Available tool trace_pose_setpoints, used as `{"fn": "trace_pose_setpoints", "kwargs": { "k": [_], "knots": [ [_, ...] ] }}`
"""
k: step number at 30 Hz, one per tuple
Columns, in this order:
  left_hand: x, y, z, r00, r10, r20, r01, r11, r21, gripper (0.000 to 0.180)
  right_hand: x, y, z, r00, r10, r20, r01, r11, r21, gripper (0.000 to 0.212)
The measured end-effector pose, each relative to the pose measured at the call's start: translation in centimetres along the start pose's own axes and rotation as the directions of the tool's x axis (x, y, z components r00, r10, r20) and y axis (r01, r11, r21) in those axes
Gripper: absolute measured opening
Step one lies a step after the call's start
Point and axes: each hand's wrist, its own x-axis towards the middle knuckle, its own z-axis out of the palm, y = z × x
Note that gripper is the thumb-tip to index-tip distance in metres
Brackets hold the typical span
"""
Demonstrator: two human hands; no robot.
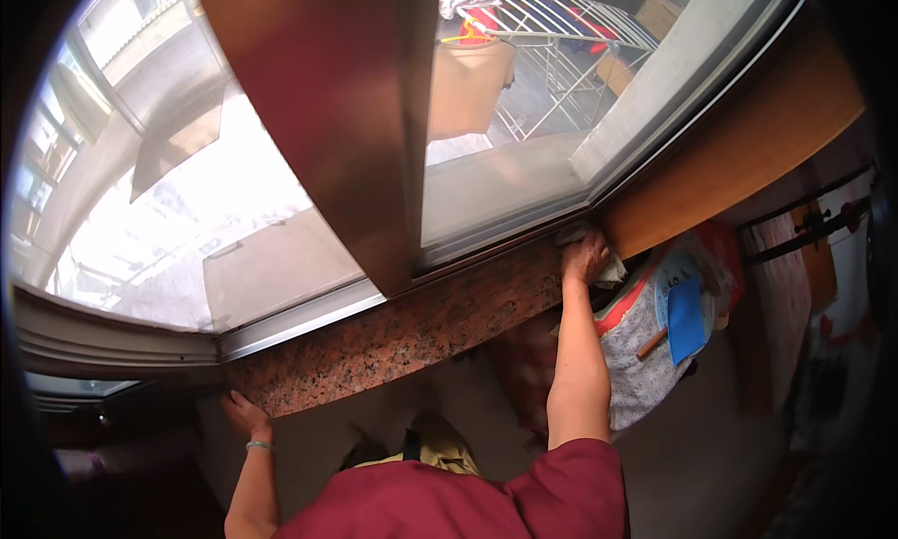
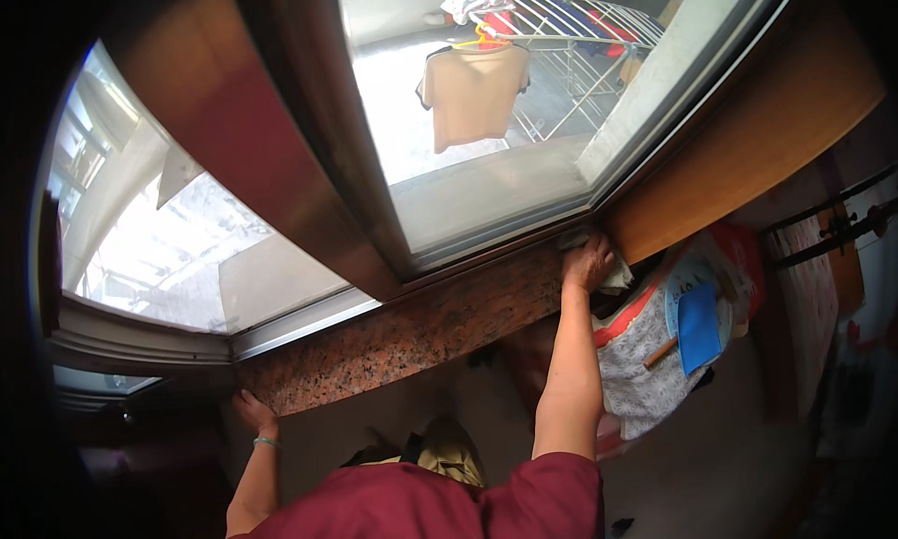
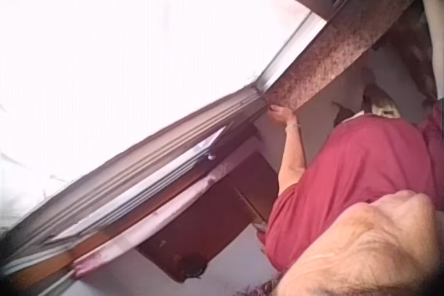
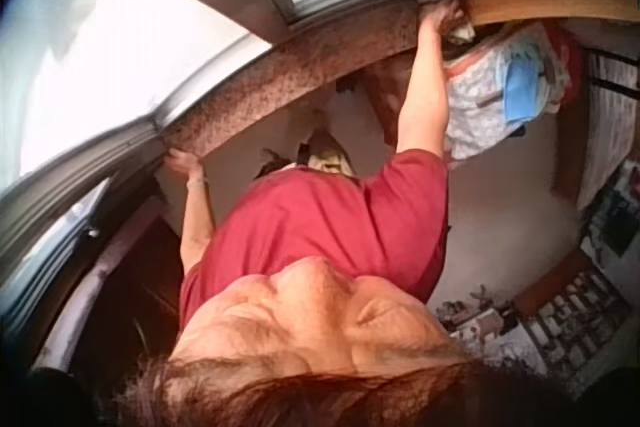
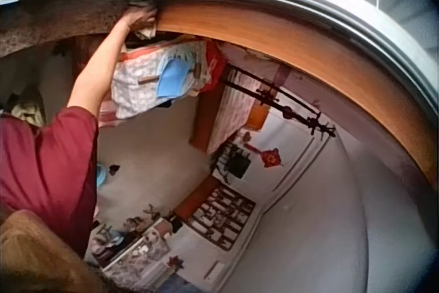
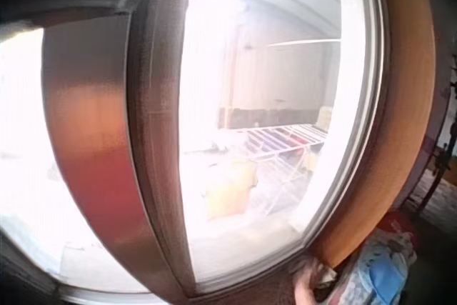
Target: The person wipes a tiled floor with a cloth, focusing on the area near a door and a bed. They then dip the cloth into a blue basin of water, wring it out, and prepare to continue cleaning.
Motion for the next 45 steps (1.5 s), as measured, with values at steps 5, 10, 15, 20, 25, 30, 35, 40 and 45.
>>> {"fn": "trace_pose_setpoints", "kwargs": {
  "k": [5,10,15,20,25,30,35,40,45],
  "knots": [
    [0.0,2.4,-1.6,0.998,0.006,-0.062,-0.004,1.0,0.023,0.04,-4.9,-3.5,-2.4,0.997,-0.072,-0.022,0.074,0.993,0.088,0.033],
    [-1.2,4.4,-2.7,1.0,0.004,-0.022,-0.005,0.999,-0.043,0.034,-11.0,-8.8,-7.4,0.986,-0.155,0.056,0.148,0.982,0.119,0.053],
    [-1.8,4.7,-2.1,1.0,0.003,-0.019,-0.005,0.997,-0.074,0.032,-18.2,-15.6,-12.0,0.974,-0.215,0.067,0.206,0.97,0.127,0.053],
    [-2.0,5.3,-2.2,0.995,0.059,-0.085,-0.071,0.986,-0.153,0.033,-27.3,-23.8,-17.3,0.93,-0.326,0.17,0.295,0.938,0.182,0.048],
    [-1.7,4.4,-2.4,1.0,0.021,-0.016,-0.022,0.994,-0.103,0.032,-35.2,-30.2,-21.6,0.824,-0.517,0.234,0.42,0.833,0.361,0.056],
    [-1.3,3.7,-1.6,0.994,0.056,-0.093,-0.067,0.989,-0.128,0.032,-41.1,-35.4,-24.5,0.676,-0.725,0.13,0.563,0.622,0.543,0.058],
    [-1.3,3.0,-0.9,1.0,0.005,0.03,0.003,0.97,-0.243,0.028,-44.7,-38.5,-25.3,0.556,-0.827,-0.078,0.59,0.328,0.738,0.057],
    [-0.8,2.7,-1.0,0.999,0.022,0.029,-0.01,0.935,-0.354,0.028,-40.7,-36.7,-25.5,0.451,-0.872,-0.192,0.526,0.085,0.846,0.052],
    [-0.2,0.0,1.4,0.995,0.091,-0.035,-0.097,0.942,-0.32,0.033,-35.1,-30.1,-23.6,0.491,-0.849,-0.198,0.523,0.105,0.846,0.053]
  ]
}}
